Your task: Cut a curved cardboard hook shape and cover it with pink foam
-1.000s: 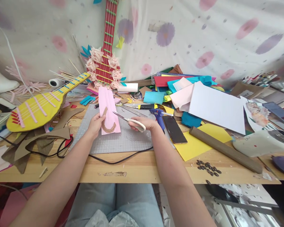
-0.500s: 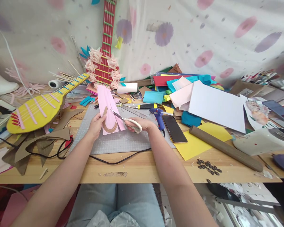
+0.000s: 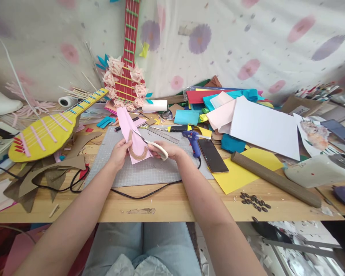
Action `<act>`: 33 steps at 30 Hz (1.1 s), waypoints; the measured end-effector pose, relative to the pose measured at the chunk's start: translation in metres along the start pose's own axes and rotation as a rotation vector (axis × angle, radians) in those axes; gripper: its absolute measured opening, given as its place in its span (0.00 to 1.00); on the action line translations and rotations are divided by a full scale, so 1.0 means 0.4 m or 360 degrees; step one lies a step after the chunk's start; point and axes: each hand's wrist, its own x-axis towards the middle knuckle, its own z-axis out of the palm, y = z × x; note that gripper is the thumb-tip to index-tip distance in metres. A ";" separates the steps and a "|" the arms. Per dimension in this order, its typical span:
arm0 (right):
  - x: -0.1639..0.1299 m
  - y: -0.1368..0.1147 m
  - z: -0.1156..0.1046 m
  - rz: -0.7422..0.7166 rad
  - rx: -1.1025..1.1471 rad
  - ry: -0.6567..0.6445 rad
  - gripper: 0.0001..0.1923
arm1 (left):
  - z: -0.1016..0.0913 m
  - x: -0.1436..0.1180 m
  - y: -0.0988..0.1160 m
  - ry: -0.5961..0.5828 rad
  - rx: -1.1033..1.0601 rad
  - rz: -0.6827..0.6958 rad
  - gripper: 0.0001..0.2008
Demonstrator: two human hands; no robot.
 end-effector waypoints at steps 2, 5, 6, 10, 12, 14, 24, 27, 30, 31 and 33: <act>0.002 0.005 -0.003 0.0022 0.0008 0.0015 0.20 | -0.001 0.000 -0.001 -0.0026 -0.0006 0.0006 0.12; 0.001 0.004 -0.003 0.0019 -0.0027 0.0004 0.20 | -0.002 0.000 -0.003 -0.0050 0.0003 0.0000 0.12; 0.001 0.002 -0.002 0.0011 -0.0045 -0.0001 0.21 | -0.002 0.000 -0.004 -0.0055 0.0013 -0.0006 0.12; -0.007 -0.011 0.000 0.0053 -0.0138 0.0007 0.23 | -0.004 0.001 -0.003 -0.0060 0.0057 -0.0004 0.12; -0.014 -0.018 -0.001 0.0119 -0.0189 0.0039 0.24 | -0.005 0.001 -0.002 -0.0045 0.0069 0.0017 0.11; -0.022 -0.025 -0.002 0.0151 -0.0225 0.0067 0.25 | -0.004 -0.001 -0.002 -0.0043 0.0089 0.0023 0.11; -0.008 -0.009 -0.002 0.0043 -0.0117 0.0027 0.24 | 0.005 -0.008 -0.009 -0.0163 0.0067 -0.0053 0.12; -0.004 -0.005 -0.005 0.0069 -0.0112 0.0073 0.23 | 0.004 -0.006 -0.011 -0.0162 0.0045 -0.0062 0.12; -0.005 -0.008 -0.005 0.0110 -0.0153 0.0120 0.24 | 0.004 -0.005 -0.012 -0.0168 0.0038 -0.0057 0.12; -0.006 -0.009 -0.004 0.0110 -0.0155 0.0132 0.24 | 0.004 -0.006 -0.011 -0.0172 0.0043 -0.0056 0.12; -0.008 -0.012 -0.001 0.0106 -0.0142 0.0153 0.24 | 0.004 -0.007 -0.010 -0.0180 0.0049 -0.0059 0.12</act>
